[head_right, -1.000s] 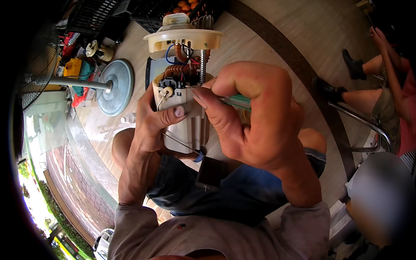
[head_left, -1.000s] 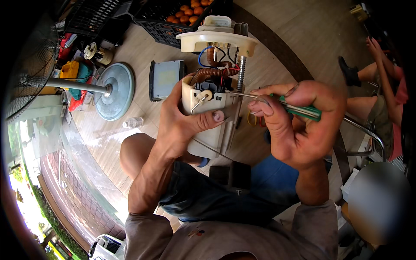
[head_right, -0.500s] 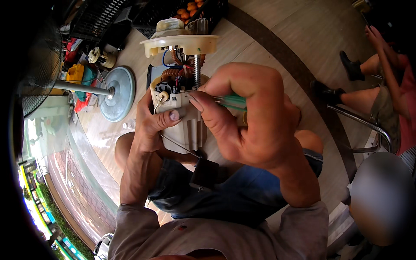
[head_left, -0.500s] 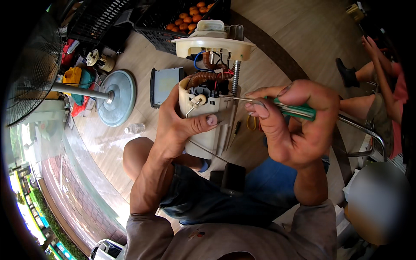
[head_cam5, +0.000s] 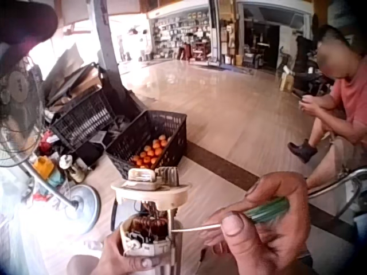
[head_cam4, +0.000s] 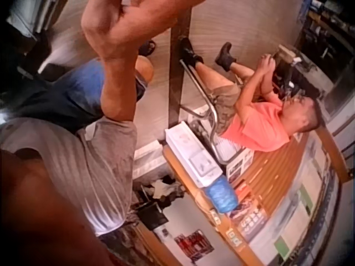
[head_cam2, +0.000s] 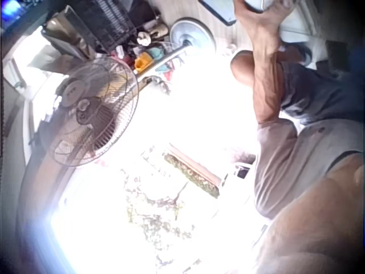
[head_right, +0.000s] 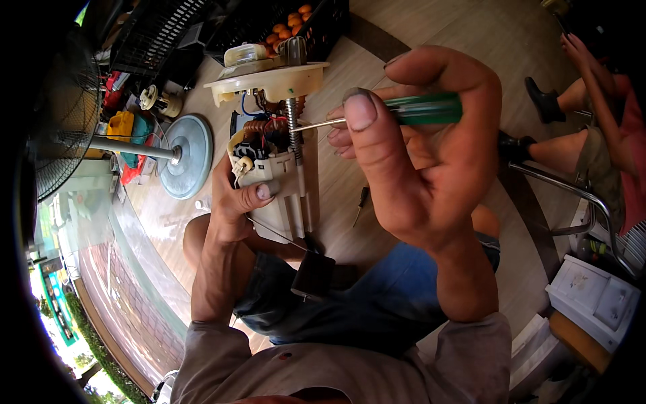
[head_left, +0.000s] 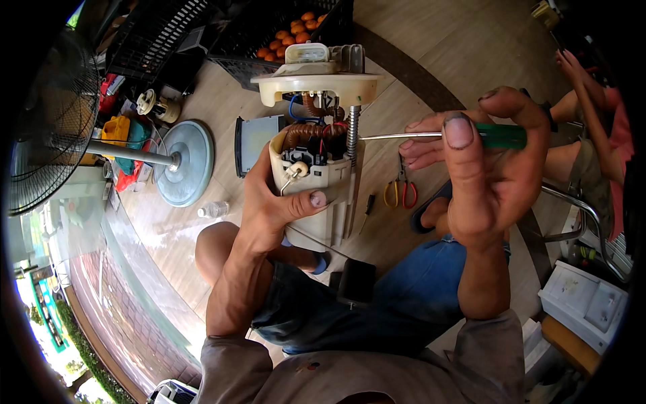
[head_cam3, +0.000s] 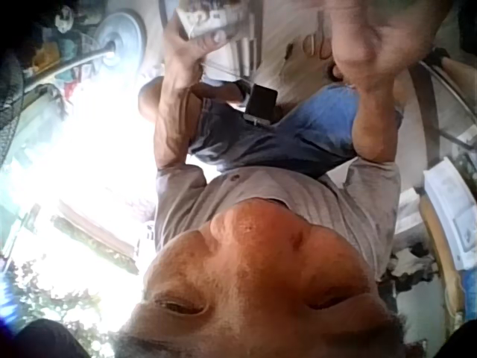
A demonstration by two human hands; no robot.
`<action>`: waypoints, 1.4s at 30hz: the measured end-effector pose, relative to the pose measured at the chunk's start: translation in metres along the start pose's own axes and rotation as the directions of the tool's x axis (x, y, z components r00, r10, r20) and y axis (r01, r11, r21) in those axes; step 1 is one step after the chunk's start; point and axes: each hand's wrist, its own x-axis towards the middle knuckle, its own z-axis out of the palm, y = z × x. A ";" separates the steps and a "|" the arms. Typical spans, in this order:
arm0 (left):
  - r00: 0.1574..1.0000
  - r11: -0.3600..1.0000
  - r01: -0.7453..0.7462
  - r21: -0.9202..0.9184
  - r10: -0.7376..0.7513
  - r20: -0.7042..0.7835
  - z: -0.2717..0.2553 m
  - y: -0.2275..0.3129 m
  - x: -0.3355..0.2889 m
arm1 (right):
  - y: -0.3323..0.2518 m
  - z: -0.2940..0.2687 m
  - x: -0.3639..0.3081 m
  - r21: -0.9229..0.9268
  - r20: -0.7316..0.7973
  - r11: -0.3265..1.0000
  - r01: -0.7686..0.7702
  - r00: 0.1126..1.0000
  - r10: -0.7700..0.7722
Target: The person disassembles and services a car's fuel pump assembly by hand using a small screwdriver, separating the internal modules and aligning the springs and electrical connectors.
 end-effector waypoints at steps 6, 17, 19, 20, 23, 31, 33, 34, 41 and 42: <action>0.998 0.998 -0.064 0.021 0.063 0.026 -0.011 -0.005 -0.002 | -0.006 -0.003 0.002 0.013 -0.016 0.993 -0.116 0.993 0.117; 0.984 0.971 -0.009 -0.239 0.052 0.173 -0.025 -0.013 -0.007 | -0.006 -0.007 0.011 0.152 0.000 0.964 -0.218 0.975 0.220; 0.982 0.894 0.035 -0.446 0.052 0.182 -0.017 -0.016 -0.009 | -0.007 -0.009 0.013 0.185 0.004 0.954 -0.235 0.971 0.238; 0.984 0.849 0.038 -0.527 0.061 0.168 -0.008 -0.014 -0.009 | -0.007 -0.010 0.014 0.229 0.014 0.939 -0.257 0.965 0.261; 0.949 0.784 0.089 -0.614 0.121 0.292 -0.035 -0.041 -0.004 | -0.011 -0.009 0.017 0.311 0.038 0.906 -0.287 0.956 0.290; 0.851 0.621 0.190 -0.761 0.283 0.443 -0.027 -0.044 -0.004 | -0.012 -0.016 0.013 0.357 0.123 0.871 -0.338 0.941 0.315; 0.848 0.611 0.198 -0.767 0.286 0.446 -0.022 -0.042 -0.011 | -0.012 -0.016 0.012 0.373 0.169 0.859 -0.350 0.936 0.308; 0.846 0.610 0.199 -0.767 0.288 0.449 -0.021 -0.041 -0.014 | -0.012 -0.016 0.012 0.379 0.168 0.857 -0.348 0.937 0.306; 0.854 0.664 0.186 -0.724 0.255 0.453 -0.021 -0.034 -0.022 | -0.012 -0.015 0.013 0.389 0.190 0.831 -0.398 0.917 0.351; 0.857 0.680 0.181 -0.710 0.246 0.454 -0.023 -0.031 -0.020 | -0.012 -0.015 0.013 0.367 0.179 0.840 -0.399 0.917 0.357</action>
